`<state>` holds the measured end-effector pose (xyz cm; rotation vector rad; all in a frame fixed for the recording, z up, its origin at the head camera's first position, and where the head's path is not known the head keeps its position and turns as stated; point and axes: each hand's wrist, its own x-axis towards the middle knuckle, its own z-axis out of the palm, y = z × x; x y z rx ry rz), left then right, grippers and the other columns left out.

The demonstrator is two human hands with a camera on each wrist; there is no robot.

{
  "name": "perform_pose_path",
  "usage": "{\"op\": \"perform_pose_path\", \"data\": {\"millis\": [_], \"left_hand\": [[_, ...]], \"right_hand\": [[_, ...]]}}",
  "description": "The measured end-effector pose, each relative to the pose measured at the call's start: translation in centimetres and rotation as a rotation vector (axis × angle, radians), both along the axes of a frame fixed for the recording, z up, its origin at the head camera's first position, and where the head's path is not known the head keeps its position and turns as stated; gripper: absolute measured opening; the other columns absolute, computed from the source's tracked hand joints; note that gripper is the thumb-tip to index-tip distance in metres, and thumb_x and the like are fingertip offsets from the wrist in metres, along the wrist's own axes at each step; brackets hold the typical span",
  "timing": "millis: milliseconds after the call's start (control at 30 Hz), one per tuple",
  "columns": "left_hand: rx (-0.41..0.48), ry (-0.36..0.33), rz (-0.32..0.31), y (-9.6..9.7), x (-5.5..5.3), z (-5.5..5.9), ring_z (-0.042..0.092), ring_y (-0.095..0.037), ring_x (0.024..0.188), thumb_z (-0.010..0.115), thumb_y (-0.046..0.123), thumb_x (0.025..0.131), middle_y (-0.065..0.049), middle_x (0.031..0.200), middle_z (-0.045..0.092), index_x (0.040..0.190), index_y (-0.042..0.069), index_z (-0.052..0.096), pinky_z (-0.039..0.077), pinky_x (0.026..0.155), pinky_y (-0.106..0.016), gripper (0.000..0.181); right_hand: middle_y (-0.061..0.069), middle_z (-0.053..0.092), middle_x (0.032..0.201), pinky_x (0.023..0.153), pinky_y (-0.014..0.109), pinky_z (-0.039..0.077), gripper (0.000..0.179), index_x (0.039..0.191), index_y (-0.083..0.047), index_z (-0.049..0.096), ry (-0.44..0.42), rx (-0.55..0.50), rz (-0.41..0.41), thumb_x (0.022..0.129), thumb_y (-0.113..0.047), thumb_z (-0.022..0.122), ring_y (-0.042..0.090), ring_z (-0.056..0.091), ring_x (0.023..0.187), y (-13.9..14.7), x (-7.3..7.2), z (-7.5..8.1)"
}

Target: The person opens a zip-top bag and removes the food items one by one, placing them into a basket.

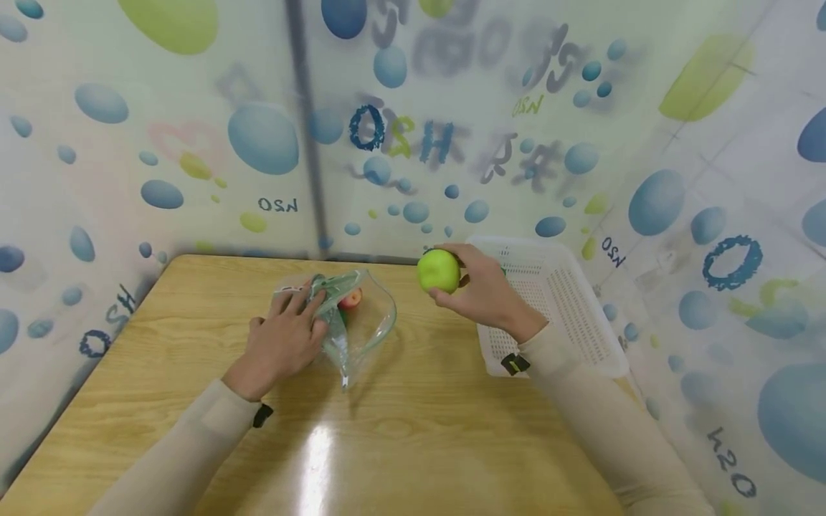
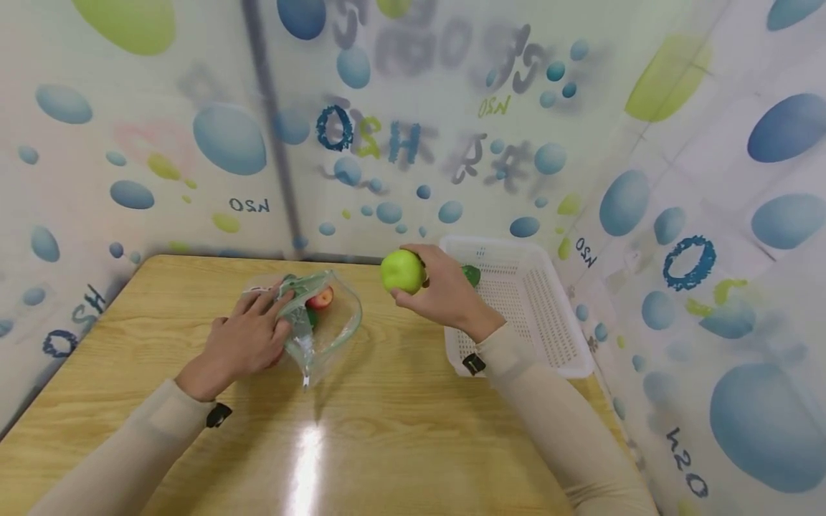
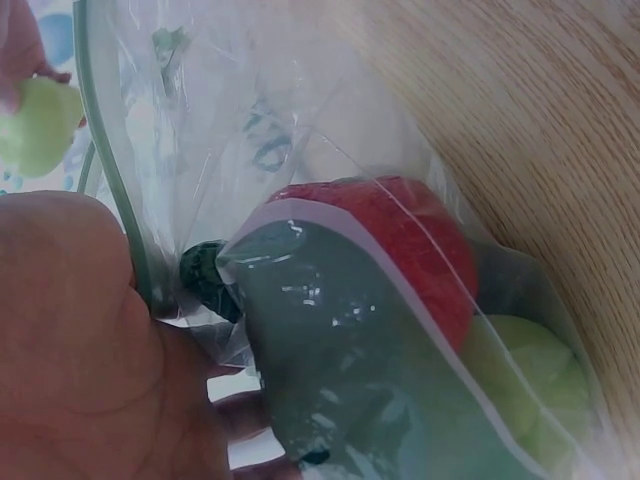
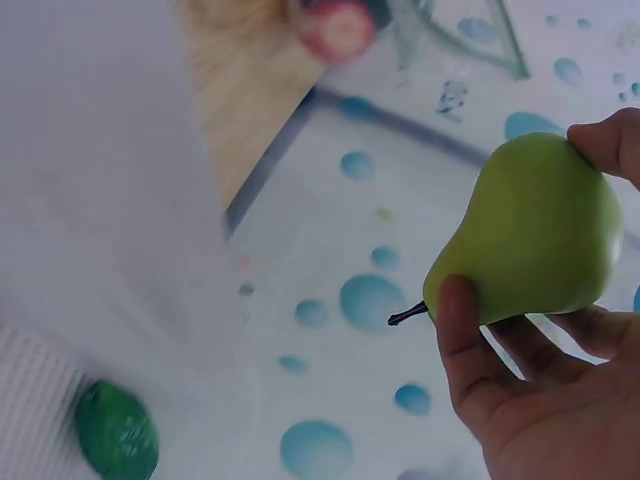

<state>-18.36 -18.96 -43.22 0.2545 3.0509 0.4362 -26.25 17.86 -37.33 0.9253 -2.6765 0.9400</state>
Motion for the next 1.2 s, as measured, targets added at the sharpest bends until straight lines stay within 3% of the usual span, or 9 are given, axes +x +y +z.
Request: {"op": "perform_pose_path", "data": {"millis": [400,600,1200], "left_hand": [[0.006,-0.010,-0.008,-0.1,-0.1,0.0,0.025,-0.055,0.175,0.026,0.032,0.120,-0.019,0.196,0.021,0.185,0.013,0.032,0.039,0.112,-0.100,0.068],[-0.001,-0.007,-0.012,0.0,-0.1,0.2,0.027,-0.056,0.174,0.028,0.032,0.120,-0.019,0.195,0.021,0.185,0.012,0.032,0.039,0.111,-0.100,0.068],[-0.007,-0.035,-0.013,-0.2,-0.3,0.1,0.025,-0.057,0.174,0.026,0.035,0.121,-0.021,0.195,0.020,0.186,0.012,0.029,0.036,0.112,-0.102,0.069]], "right_hand": [[0.026,0.064,0.162,0.108,0.063,0.064,0.083,0.173,-0.003,0.047,-0.170,0.158,-0.233,0.107,-0.034,0.085,0.045,0.071,0.134,6.7,-4.2,-0.8],[0.032,0.065,0.157,0.104,0.062,0.063,0.084,0.173,0.003,0.044,-0.212,0.214,-0.287,0.108,-0.038,0.080,0.047,0.072,0.128,9.1,-5.7,-1.1],[0.029,0.070,0.134,0.095,0.050,0.058,0.081,0.162,0.011,0.050,-0.308,0.399,-0.402,0.100,-0.034,0.077,0.037,0.067,0.108,13.1,-8.2,-2.0]]}}
